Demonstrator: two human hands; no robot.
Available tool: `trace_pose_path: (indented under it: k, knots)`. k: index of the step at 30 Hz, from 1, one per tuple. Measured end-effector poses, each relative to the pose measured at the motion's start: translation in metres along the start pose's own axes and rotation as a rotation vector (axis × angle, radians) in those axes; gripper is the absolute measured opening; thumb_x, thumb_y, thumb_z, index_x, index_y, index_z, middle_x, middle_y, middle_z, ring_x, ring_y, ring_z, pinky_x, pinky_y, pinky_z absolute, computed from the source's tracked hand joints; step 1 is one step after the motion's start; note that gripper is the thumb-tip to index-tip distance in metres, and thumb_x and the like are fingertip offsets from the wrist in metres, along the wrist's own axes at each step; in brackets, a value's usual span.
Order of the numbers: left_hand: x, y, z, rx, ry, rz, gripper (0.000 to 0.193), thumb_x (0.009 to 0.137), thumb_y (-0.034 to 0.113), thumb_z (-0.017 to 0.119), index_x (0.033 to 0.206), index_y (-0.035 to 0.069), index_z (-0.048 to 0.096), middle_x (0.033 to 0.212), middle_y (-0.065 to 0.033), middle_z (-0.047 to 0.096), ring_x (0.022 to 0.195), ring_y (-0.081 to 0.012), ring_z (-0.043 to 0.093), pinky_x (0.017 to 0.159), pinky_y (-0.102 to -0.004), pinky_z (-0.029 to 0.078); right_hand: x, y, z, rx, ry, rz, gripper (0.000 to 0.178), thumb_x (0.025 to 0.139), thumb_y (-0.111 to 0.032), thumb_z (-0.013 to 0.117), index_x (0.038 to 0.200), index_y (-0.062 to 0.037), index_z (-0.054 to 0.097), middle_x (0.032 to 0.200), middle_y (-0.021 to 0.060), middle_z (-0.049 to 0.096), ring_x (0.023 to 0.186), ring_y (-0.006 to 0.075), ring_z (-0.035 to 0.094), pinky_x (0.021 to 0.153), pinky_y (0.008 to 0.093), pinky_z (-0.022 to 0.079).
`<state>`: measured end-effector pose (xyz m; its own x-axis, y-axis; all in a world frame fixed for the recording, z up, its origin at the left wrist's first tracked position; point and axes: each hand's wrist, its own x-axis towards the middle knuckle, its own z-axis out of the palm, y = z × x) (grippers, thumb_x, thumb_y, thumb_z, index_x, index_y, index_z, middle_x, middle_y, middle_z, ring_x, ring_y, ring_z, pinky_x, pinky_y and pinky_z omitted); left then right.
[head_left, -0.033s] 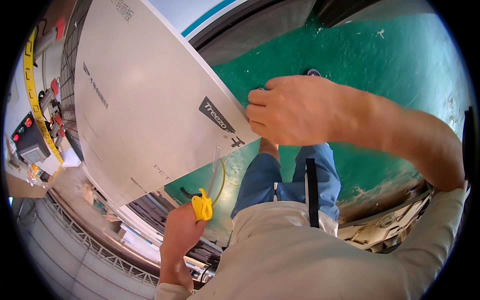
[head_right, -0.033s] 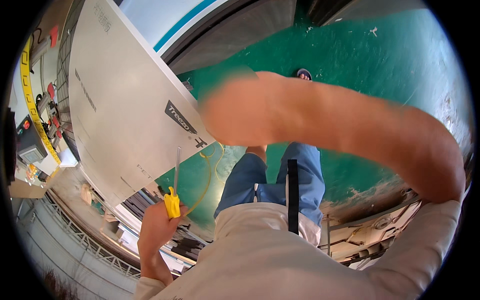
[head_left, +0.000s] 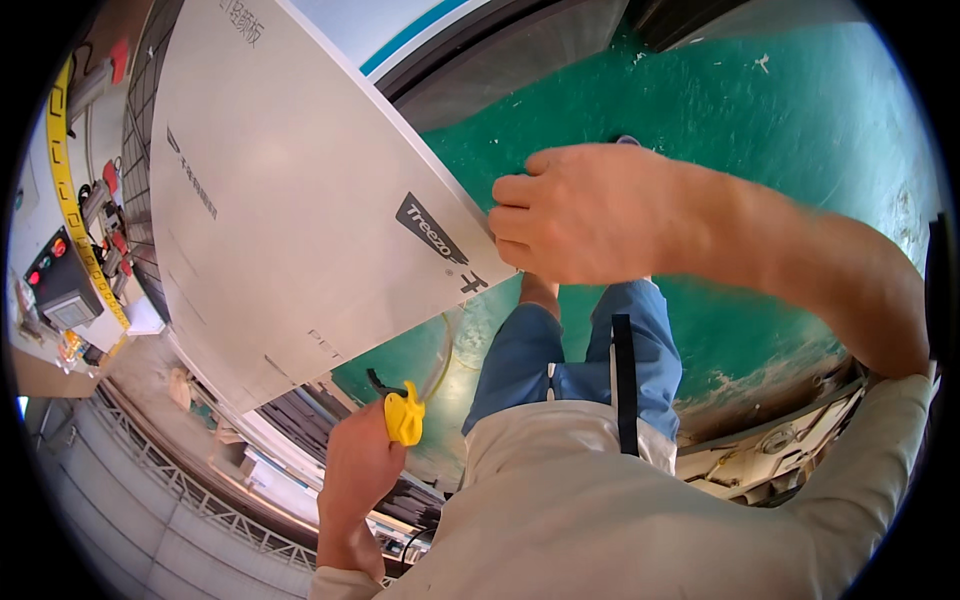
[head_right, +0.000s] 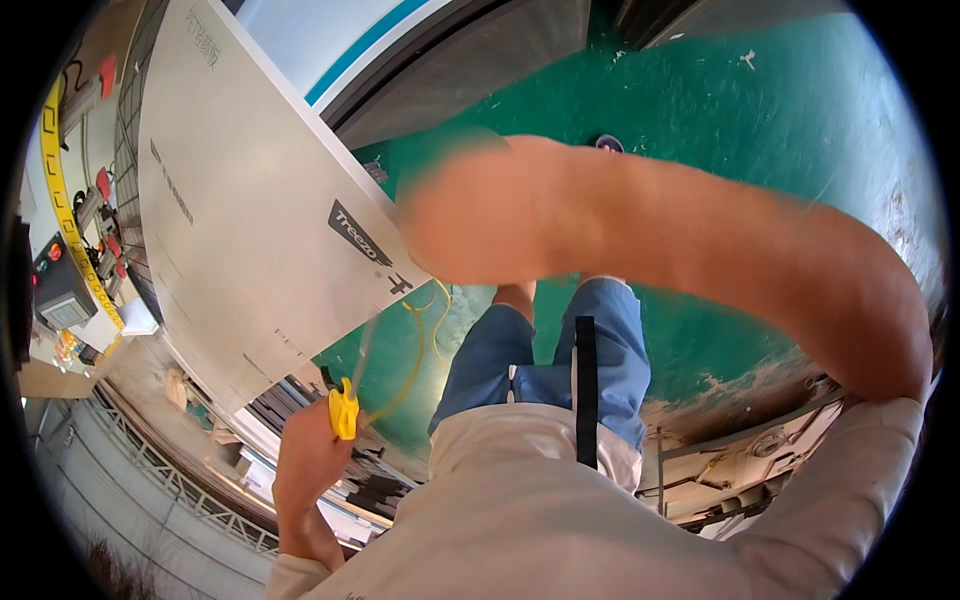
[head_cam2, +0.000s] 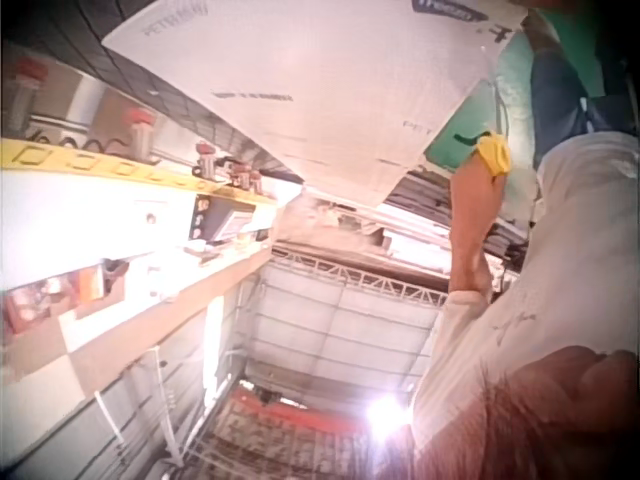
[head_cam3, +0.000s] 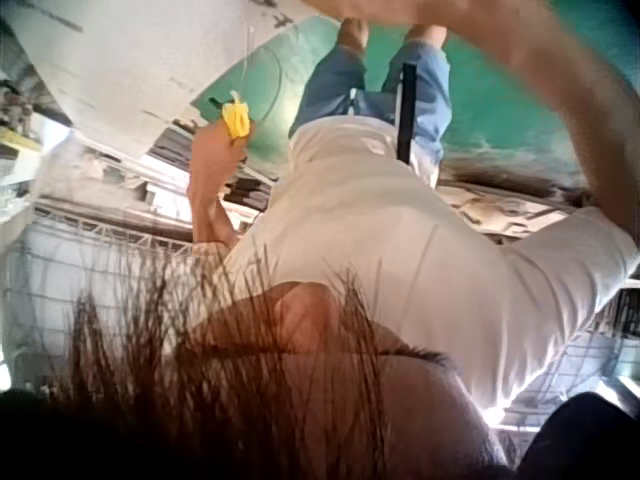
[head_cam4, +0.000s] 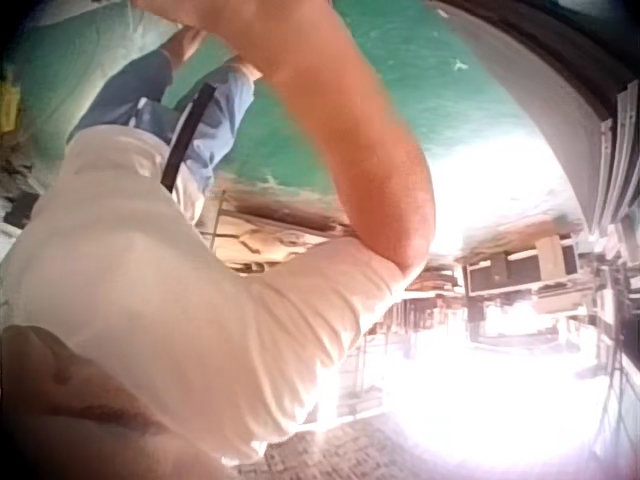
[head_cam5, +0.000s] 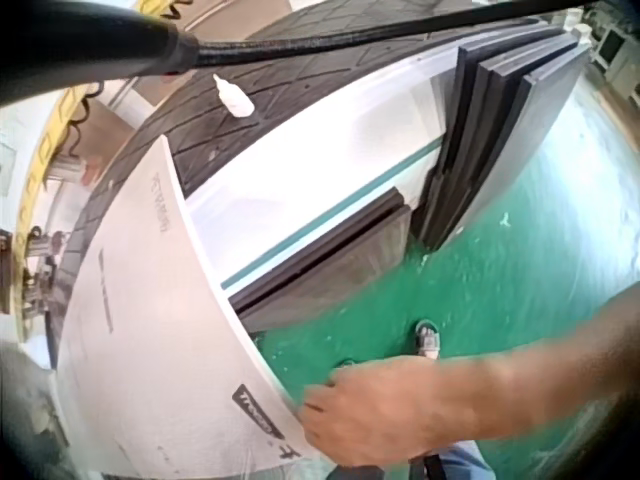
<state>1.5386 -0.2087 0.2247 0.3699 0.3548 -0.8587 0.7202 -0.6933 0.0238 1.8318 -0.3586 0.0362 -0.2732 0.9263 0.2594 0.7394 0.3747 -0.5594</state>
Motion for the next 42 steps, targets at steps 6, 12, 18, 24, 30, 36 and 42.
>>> trace_pose_path:
  k: [6, 12, 18, 24, 30, 36, 42]
  knots:
    - [-0.014, 0.012, -0.028, 0.079, 0.302, -0.063, 0.039, 0.089, -0.001, 0.061, 0.127, 0.001, 0.053, 0.112, -0.027, 0.065, 0.104, -0.0475, 0.065, 0.089, -0.0486, 0.053, -0.017, 0.007, 0.001, 0.028, 0.211, -0.009, 0.015, 0.081, -0.015, 0.072, 0.094, -0.0092, 0.067, 0.085, 0.0034, 0.058, 0.084, 0.0215, 0.063, 0.068, 0.0347, 0.053]
    - [-0.012, 0.024, -0.031, -0.067, 0.45, -0.191, 0.042, 0.092, 0.006, 0.064, 0.13, 0.002, 0.046, 0.109, -0.0247, 0.065, 0.097, -0.044, 0.067, 0.088, -0.0473, 0.053, -0.05, -0.052, 0.05, 0.618, 0.658, 0.687, 0.02, 0.104, -0.02, 0.065, 0.105, -0.0015, 0.072, 0.093, 0.0095, 0.074, 0.084, 0.0252, 0.071, 0.076, 0.0343, 0.057]
    - [-0.041, 0.004, -0.074, -0.098, 0.729, -0.185, 0.074, 0.095, -0.001, 0.059, 0.163, 0.013, 0.033, 0.128, -0.0205, 0.059, 0.111, -0.037, 0.067, 0.092, -0.0412, 0.054, -0.062, -0.133, 0.114, 1.275, 1.024, 1.332, 0.026, 0.109, -0.022, 0.059, 0.105, 0.0011, 0.07, 0.083, 0.0028, 0.07, 0.074, 0.0085, 0.064, 0.07, 0.0258, 0.053]
    - [-0.068, -0.013, -0.089, 0.048, 0.417, 0.293, 0.064, 0.096, 0.001, 0.057, 0.158, 0.011, 0.042, 0.134, -0.0221, 0.061, 0.115, -0.041, 0.066, 0.098, -0.0437, 0.053, -0.047, -0.174, 0.108, 1.411, 0.956, 1.337, 0.025, 0.108, -0.022, 0.061, 0.108, 0.001, 0.069, 0.086, 0.0018, 0.069, 0.077, 0.0087, 0.064, 0.071, 0.0251, 0.054]
    - [-0.064, 0.035, -0.053, 0.224, 0.188, 0.353, 0.058, 0.102, 0.025, 0.063, 0.154, 0.012, 0.038, 0.109, -0.0208, 0.063, 0.079, -0.0415, 0.069, 0.069, -0.0499, 0.058, -0.009, -0.161, 0.073, 1.453, 1.153, 1.274, 0.025, 0.106, -0.023, 0.062, 0.102, 0.0006, 0.069, 0.081, 0.0044, 0.068, 0.068, 0.0101, 0.061, 0.059, 0.0273, 0.05]
    - [-0.041, 0.014, -0.028, 0.24, 0.309, 0.497, 0.058, 0.102, 0.028, 0.064, 0.151, 0.012, 0.037, 0.096, -0.0196, 0.064, 0.066, -0.0387, 0.069, 0.057, -0.0465, 0.058, 0.017, -0.151, 0.067, 1.491, 1.315, 1.319, 0.027, 0.105, -0.025, 0.063, 0.118, -0.002, 0.066, 0.094, 0.0076, 0.071, 0.075, 0.0145, 0.066, 0.064, 0.0303, 0.056]
    - [-0.082, -0.016, -0.048, 0.192, 0.237, 0.586, 0.055, 0.102, 0.029, 0.062, 0.149, 0.01, 0.04, 0.092, -0.0213, 0.064, 0.065, -0.04, 0.069, 0.055, -0.0469, 0.057, 0.033, -0.151, 0.067, 1.538, 1.395, 1.385, 0.03, 0.106, -0.026, 0.06, 0.126, -0.0036, 0.061, 0.101, 0.0109, 0.069, 0.078, 0.0219, 0.069, 0.067, 0.0342, 0.058]
